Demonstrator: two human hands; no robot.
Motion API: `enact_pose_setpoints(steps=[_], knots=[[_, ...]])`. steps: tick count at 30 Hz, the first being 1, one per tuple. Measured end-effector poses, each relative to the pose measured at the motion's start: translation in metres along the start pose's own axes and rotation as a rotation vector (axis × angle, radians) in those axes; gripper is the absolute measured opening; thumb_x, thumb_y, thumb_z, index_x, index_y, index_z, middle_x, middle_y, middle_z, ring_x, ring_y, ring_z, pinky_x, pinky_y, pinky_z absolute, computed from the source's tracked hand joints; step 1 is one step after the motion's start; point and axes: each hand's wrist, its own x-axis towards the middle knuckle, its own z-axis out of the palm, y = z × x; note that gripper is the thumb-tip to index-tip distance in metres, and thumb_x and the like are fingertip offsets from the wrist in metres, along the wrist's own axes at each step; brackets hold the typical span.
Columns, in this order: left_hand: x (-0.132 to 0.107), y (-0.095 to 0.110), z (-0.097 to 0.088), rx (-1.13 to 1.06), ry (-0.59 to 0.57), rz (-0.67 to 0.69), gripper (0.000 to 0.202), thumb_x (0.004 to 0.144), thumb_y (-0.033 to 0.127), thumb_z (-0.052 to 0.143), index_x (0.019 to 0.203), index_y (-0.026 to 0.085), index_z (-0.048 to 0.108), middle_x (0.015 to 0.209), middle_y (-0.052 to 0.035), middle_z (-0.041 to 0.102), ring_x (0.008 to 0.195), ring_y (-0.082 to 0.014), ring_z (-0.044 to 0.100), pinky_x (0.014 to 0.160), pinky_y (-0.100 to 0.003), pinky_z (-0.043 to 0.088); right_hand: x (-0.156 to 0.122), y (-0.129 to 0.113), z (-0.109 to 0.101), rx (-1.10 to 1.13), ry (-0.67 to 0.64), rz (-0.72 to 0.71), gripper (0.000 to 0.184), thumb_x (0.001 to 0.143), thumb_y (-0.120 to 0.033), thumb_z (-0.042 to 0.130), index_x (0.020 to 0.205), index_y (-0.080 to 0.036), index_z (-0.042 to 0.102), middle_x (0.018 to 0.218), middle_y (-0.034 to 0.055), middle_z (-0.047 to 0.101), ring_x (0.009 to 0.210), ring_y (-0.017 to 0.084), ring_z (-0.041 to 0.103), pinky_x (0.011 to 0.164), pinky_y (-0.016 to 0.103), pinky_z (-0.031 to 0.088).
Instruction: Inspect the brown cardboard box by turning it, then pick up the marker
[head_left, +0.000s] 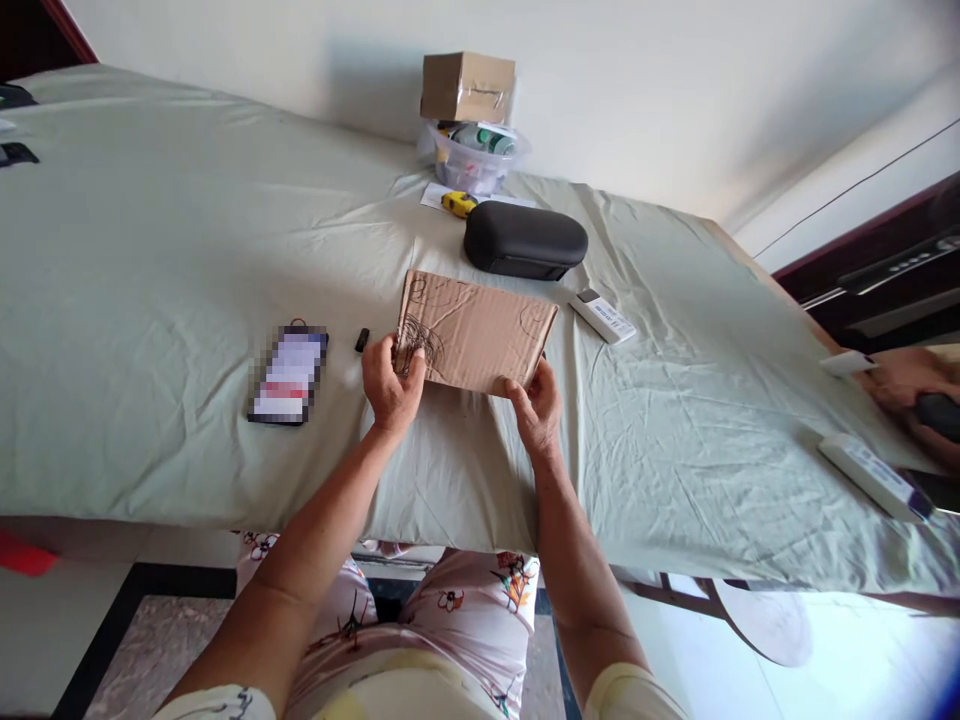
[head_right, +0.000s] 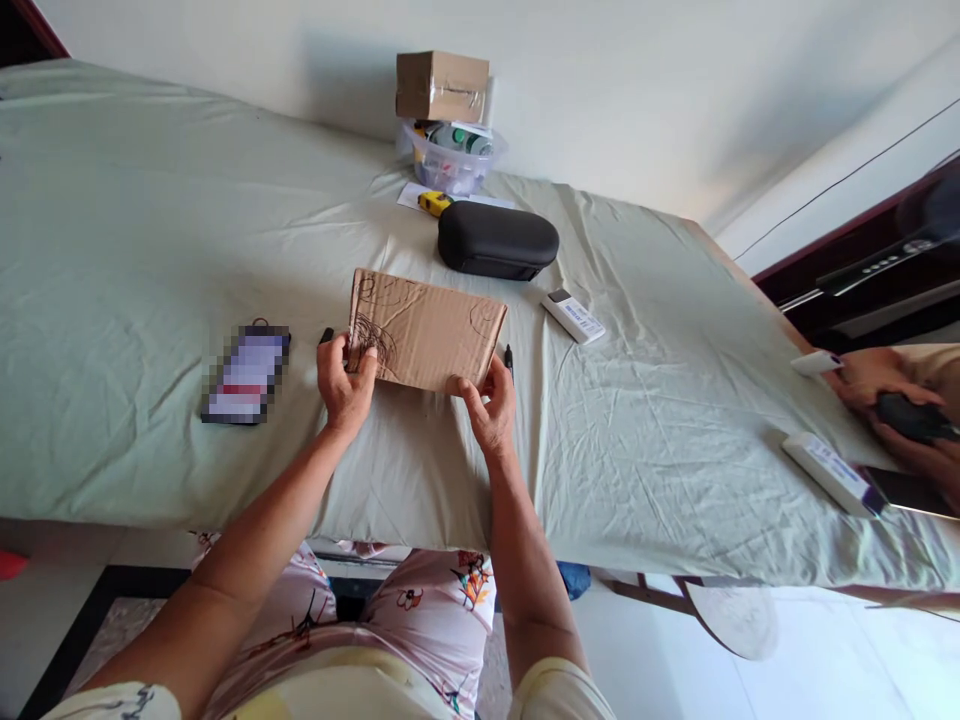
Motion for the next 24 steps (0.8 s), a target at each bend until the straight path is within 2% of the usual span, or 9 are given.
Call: enact_pose_setpoints(steps=[3,6,10,16,21,24], knots=[[-0.001,0.0,-0.002,0.012,0.004,0.016,0.037,0.098,0.05,0.065,0.117,0.018,0.063,0.109,-0.0118,0.068,0.11,-0.0281,0.065,0.106,-0.046,0.052,0.001,-0.002,0.001,0.006,0.029,-0.019,0.067,0.09,-0.068,0.062,0.136,-0.02,0.063,0.097,0.0048,0.065,0.085,0.019,0.062,0.074,0.035,0.054],[-0.003,0.0,-0.002,-0.012,-0.02,0.017,0.045,0.096,0.054,0.067,0.121,0.017,0.06,0.118,-0.0153,0.067,0.119,-0.0316,0.063,0.112,-0.051,0.05,0.001,-0.003,0.002,-0.001,0.046,0.006,0.068,0.09,-0.071,0.062,0.134,-0.019,0.065,0.094,0.0043,0.064,0.083,0.019,0.061,0.073,0.035,0.054],[-0.005,-0.001,0.0,-0.049,-0.043,0.019,0.065,0.089,0.059,0.073,0.133,0.015,0.053,0.133,-0.0203,0.063,0.132,-0.035,0.06,0.12,-0.053,0.045,-0.001,-0.003,0.005,-0.009,0.05,0.028,0.072,0.092,-0.074,0.059,0.139,-0.02,0.063,0.105,0.0081,0.066,0.089,0.021,0.064,0.077,0.038,0.057],[-0.004,-0.001,0.0,-0.007,-0.012,0.1,0.084,0.086,0.068,0.078,0.144,0.016,0.049,0.141,-0.0211,0.061,0.138,-0.0345,0.061,0.124,-0.051,0.046,-0.006,-0.003,0.006,-0.156,-0.019,-0.028,0.086,0.089,-0.077,0.066,0.155,-0.024,0.051,0.127,0.0151,0.066,0.114,0.031,0.065,0.092,0.05,0.061],[-0.01,0.007,0.0,-0.014,-0.043,0.16,0.104,0.083,0.077,0.077,0.158,0.016,0.039,0.15,-0.0237,0.056,0.146,-0.0366,0.056,0.126,-0.051,0.046,-0.01,-0.003,0.015,-0.282,0.047,-0.056,0.1,0.084,-0.08,0.071,0.162,-0.026,0.04,0.136,0.0178,0.061,0.127,0.035,0.062,0.105,0.059,0.058],[-0.012,0.01,0.0,-0.024,-0.036,0.181,0.105,0.085,0.08,0.071,0.159,0.013,0.038,0.149,-0.0254,0.056,0.145,-0.0367,0.057,0.126,-0.051,0.045,-0.011,-0.006,0.019,-0.305,0.115,-0.033,0.1,0.08,-0.082,0.074,0.157,-0.024,0.046,0.131,0.0176,0.063,0.124,0.036,0.063,0.105,0.058,0.057]])
